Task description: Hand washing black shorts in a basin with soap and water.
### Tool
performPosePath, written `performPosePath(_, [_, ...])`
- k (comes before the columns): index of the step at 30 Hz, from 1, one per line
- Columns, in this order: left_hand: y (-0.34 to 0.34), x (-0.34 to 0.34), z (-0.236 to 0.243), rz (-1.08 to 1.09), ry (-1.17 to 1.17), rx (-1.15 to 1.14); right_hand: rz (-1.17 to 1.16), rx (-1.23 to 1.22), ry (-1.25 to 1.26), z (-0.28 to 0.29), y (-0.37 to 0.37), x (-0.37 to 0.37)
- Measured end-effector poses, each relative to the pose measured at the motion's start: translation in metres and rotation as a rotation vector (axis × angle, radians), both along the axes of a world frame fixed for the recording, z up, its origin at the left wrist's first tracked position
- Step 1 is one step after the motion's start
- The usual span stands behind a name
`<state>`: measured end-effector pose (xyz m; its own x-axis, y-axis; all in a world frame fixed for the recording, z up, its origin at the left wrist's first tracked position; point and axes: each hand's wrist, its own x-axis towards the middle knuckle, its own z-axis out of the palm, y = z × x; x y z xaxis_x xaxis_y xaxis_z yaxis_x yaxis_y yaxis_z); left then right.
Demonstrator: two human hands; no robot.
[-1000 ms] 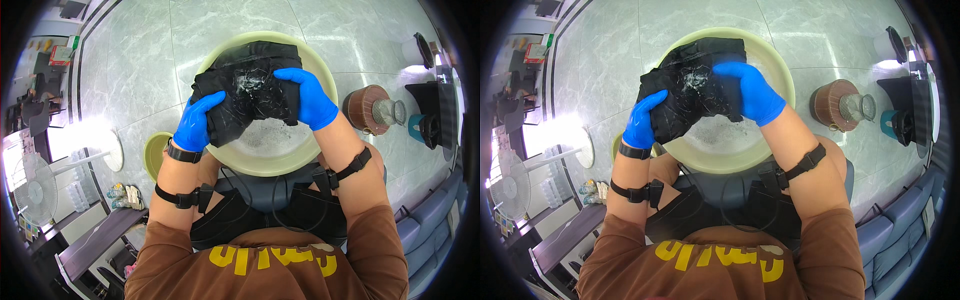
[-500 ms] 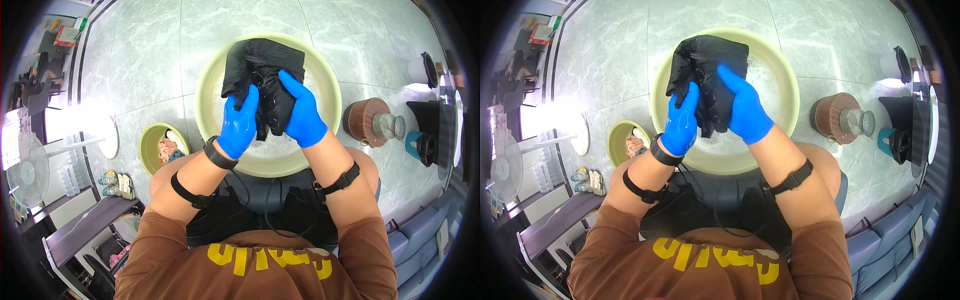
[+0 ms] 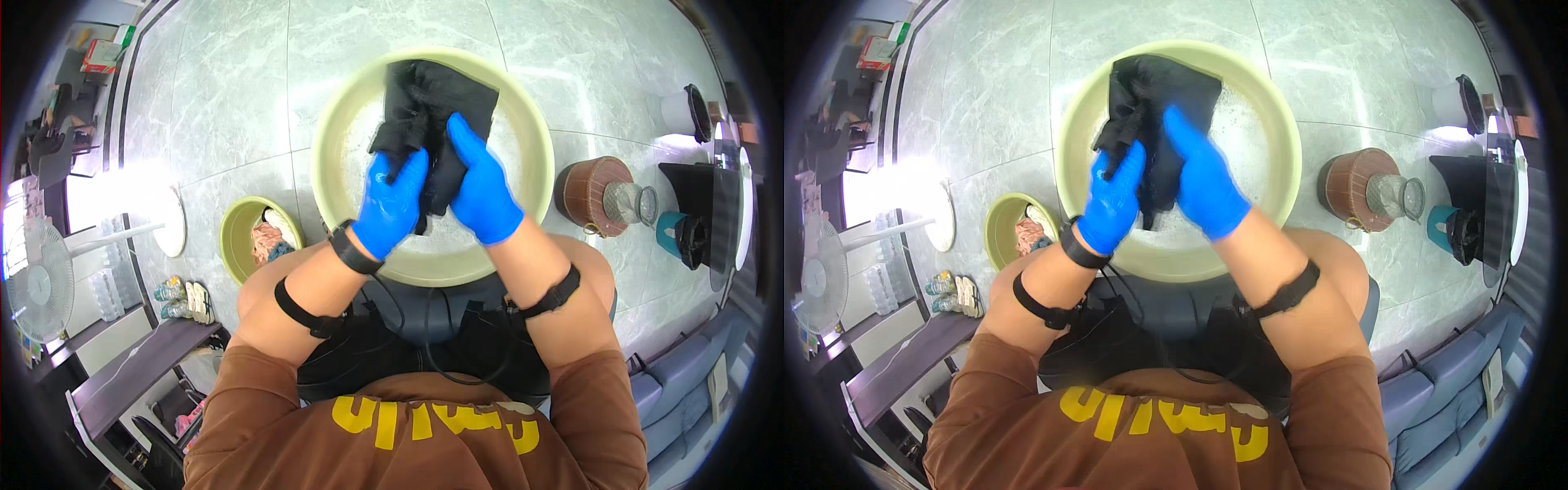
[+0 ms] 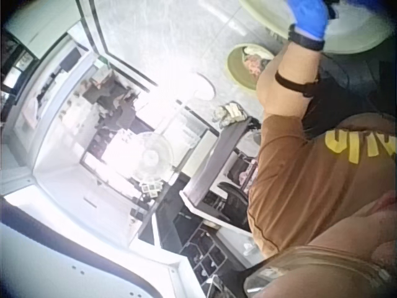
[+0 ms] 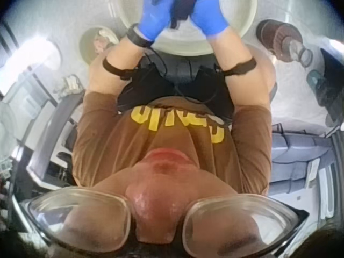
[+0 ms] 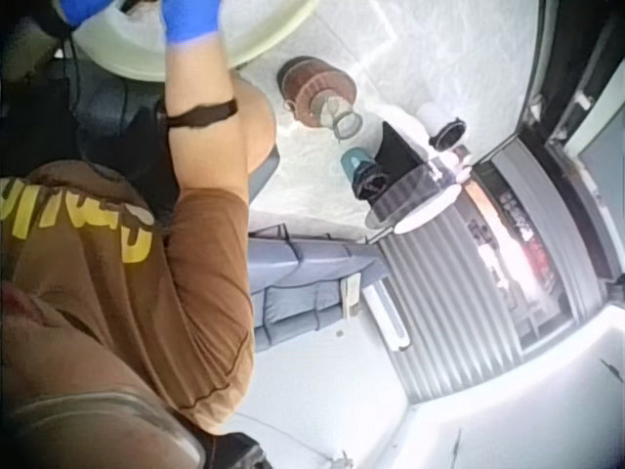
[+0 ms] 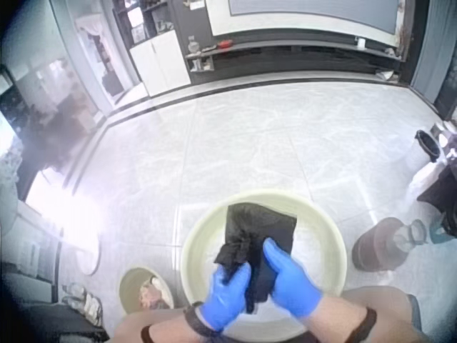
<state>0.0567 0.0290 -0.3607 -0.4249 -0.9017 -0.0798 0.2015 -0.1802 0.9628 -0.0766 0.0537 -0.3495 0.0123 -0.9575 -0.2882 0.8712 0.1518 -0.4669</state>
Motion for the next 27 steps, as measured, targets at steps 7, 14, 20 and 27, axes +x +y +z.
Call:
performPosePath(7, [-0.026, 0.001, -0.006, 0.031, 0.182, 0.268, -0.027, 0.033, 0.112, -0.008, 0.018, 0.016])
performPosePath(14, [-0.019, 0.017, 0.044, -0.105, 0.236, 0.489, -0.012, 0.083, 0.029, -0.003, -0.022, -0.05])
performPosePath(20, [-0.068, 0.065, 0.056, -0.237, 0.695, 0.749, -0.051, 0.044, 0.491, 0.002, -0.018, -0.077])
performPosePath(27, [-0.05, 0.054, 0.04, -0.241, 0.7, 0.738, -0.082, -0.315, 1.027, -0.002, 0.001, 0.017])
